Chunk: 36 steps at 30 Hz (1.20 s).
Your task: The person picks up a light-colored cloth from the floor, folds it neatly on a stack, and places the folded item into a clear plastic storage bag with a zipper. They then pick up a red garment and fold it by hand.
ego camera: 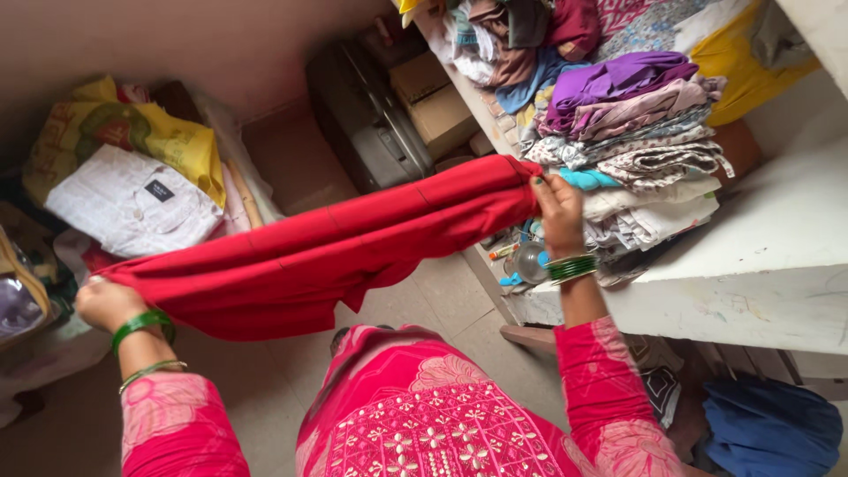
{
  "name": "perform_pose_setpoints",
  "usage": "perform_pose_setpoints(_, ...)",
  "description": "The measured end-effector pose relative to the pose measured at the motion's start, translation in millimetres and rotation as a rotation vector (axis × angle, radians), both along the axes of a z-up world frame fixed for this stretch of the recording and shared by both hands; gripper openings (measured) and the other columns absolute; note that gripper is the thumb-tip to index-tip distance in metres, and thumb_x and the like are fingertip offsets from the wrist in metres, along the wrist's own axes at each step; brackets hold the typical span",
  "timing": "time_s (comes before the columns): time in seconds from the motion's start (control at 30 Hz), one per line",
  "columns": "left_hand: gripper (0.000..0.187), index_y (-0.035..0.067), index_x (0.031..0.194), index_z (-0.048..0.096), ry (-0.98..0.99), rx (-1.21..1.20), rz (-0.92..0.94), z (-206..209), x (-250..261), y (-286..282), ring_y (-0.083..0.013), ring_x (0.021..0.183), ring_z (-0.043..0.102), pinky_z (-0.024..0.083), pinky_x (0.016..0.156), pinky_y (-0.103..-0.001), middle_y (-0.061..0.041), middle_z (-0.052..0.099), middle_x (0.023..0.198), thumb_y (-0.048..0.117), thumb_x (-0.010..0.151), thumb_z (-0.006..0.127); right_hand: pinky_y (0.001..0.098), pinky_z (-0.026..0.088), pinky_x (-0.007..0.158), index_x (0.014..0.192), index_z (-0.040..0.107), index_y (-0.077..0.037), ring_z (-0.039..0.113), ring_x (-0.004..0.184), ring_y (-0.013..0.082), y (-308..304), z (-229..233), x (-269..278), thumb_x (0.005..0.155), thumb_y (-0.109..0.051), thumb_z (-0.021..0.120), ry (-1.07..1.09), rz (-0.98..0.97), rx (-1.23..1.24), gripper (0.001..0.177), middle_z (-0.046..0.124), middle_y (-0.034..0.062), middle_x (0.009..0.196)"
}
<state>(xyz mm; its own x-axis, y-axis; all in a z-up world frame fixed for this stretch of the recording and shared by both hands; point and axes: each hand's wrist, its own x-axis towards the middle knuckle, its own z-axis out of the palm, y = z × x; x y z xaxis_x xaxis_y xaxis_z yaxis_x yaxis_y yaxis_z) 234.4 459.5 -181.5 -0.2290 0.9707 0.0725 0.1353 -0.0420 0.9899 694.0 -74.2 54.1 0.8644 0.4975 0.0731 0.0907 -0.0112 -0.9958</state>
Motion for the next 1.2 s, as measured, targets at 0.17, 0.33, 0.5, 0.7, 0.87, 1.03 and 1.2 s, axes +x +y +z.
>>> perform_pose_setpoints(0.17, 0.053, 0.009, 0.126, 0.069, 0.999, 0.091, -0.42, 100, 82, -106, -0.0419, 0.106, 0.065, 0.052, 0.089, -0.053, -0.023, 0.069, 0.119, 0.04, 0.084, 0.077, 0.0273, 0.057, 0.086, 0.114, 0.061, -0.004, 0.069, 0.094, 0.0105, 79, 8, -58, 0.101, -0.008, 0.058, 0.16, 0.25, 0.056, 0.014, 0.071, 0.0037, 0.101)
perform_pose_setpoints(0.33, 0.064, -0.011, 0.131, 0.056, 0.063, 0.549, -1.276, 199, 170, -263, -0.0412, 0.115, 0.062, 0.049, 0.097, -0.047, -0.025, 0.06, 0.131, 0.017, 0.08, 0.082, 0.0324, 0.054, 0.089, 0.122, 0.06, 0.006, 0.066, 0.095, 0.0168, 128, 57, -99, 0.111, -0.005, 0.062, 0.487, 0.403, 0.231, 0.016, 0.071, 0.0112, 0.109)
perform_pose_setpoints(0.5, 0.042, -0.003, 0.123, 0.063, -0.315, -0.187, -1.325, 210, 196, -292, -0.0261, 0.109, 0.064, 0.05, 0.095, -0.038, -0.013, 0.066, 0.121, 0.021, 0.09, 0.07, 0.0358, 0.056, 0.096, 0.132, 0.053, -0.006, 0.07, 0.105, 0.0165, 128, 89, -126, 0.097, -0.017, 0.066, 0.665, 0.494, 0.437, 0.039, 0.07, 0.0048, 0.114)
perform_pose_setpoints(0.7, 0.026, 0.006, 0.113, 0.068, -0.894, -0.911, -1.317, 192, 199, -257, -0.0106, 0.101, 0.066, 0.052, 0.09, -0.031, 0.001, 0.071, 0.109, 0.025, 0.101, 0.056, 0.0345, 0.057, 0.095, 0.133, 0.061, 0.002, 0.075, 0.108, 0.0268, 93, 23, -116, 0.089, -0.01, 0.065, -0.315, 0.553, -0.378, 0.046, 0.075, 0.0108, 0.114)
perform_pose_setpoints(0.87, 0.023, 0.002, 0.116, 0.068, -0.71, -0.63, -1.26, 138, 204, -224, -0.0074, 0.103, 0.063, 0.05, 0.093, -0.026, 0.002, 0.07, 0.111, 0.021, 0.106, 0.06, 0.0361, 0.058, 0.096, 0.126, 0.07, 0.0, 0.07, 0.108, 0.0261, 69, -15, -86, 0.094, -0.011, 0.062, -0.371, 0.348, -0.431, 0.035, 0.076, 0.0148, 0.115)
perform_pose_setpoints(1.03, 0.022, 0.004, 0.115, 0.069, -0.635, -0.493, -1.086, 144, 177, -178, -0.0068, 0.094, 0.062, 0.051, 0.085, -0.024, 0.002, 0.072, 0.106, 0.021, 0.108, 0.058, 0.0381, 0.053, 0.106, 0.13, 0.064, 0.007, 0.069, 0.117, 0.0235, 72, 12, -76, 0.109, -0.018, 0.054, 0.371, 0.15, 0.31, 0.034, 0.071, 0.0153, 0.128)
perform_pose_setpoints(1.2, 0.022, 0.005, 0.109, 0.07, 0.463, -0.027, -0.811, 210, 166, -171, -0.0269, 0.079, 0.065, 0.048, 0.07, -0.039, -0.012, 0.068, 0.086, 0.026, 0.109, 0.063, 0.0418, 0.053, 0.106, 0.139, 0.051, 0.006, 0.069, 0.118, 0.0274, 102, 35, -94, 0.101, -0.024, 0.056, 0.847, 0.343, 0.458, 0.049, 0.066, 0.0185, 0.132)
